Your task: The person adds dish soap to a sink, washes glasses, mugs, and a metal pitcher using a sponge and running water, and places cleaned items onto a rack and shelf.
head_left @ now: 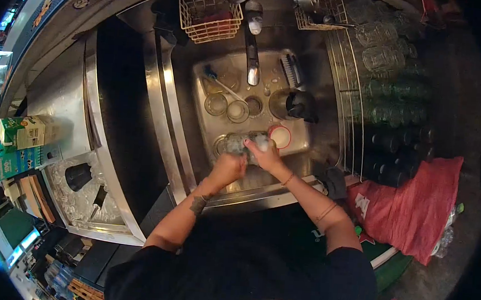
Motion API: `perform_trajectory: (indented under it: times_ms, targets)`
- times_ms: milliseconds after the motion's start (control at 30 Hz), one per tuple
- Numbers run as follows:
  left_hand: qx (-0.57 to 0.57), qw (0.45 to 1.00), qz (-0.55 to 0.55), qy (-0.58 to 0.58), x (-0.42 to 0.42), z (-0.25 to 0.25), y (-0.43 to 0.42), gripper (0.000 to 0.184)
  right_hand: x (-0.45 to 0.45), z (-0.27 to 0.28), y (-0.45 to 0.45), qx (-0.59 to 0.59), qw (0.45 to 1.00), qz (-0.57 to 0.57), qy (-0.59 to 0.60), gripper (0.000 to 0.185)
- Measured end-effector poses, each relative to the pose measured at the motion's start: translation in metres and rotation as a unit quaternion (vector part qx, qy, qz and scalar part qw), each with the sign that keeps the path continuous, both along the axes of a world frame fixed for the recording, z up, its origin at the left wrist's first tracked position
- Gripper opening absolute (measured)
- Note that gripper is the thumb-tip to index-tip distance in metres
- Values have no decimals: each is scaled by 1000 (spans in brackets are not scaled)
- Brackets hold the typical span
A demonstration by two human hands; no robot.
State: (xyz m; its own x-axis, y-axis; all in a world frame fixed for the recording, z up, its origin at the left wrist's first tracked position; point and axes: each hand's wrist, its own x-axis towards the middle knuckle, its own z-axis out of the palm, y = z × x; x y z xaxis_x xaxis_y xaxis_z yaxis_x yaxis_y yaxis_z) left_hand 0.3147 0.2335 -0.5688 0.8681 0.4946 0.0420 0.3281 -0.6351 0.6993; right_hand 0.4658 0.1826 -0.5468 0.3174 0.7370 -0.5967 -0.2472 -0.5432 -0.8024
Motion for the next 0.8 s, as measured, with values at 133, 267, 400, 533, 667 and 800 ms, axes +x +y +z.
perform_trajectory:
  times_ms: [133, 267, 400, 533, 667, 800]
  targets:
    - [-271, 958, 39, 88, 4, 28, 24, 14, 24, 0, -15, 58, 936, 275, -210, 37]
    - [-216, 968, -88, 87, 1, 25, 22, 10, 30, 11, -19, 68, 841, 506, -179, 37]
    - [-132, 984, -115, -27, 1, 34, 5, 7, 21, -5, -35, 44, 886, 461, 28, 37]
    - [-77, 986, -145, -12, -3, 20, -16, 6, 15, -39, -55, 10, 953, 210, 216, 36]
    - [-66, 992, -87, 69, 3, -5, -31, 11, 7, -48, -33, -39, 983, 8, 181, 32]
    - [-96, 991, 6, 97, 23, -18, -24, 14, 7, -48, -25, -79, 995, -43, 30, 29]
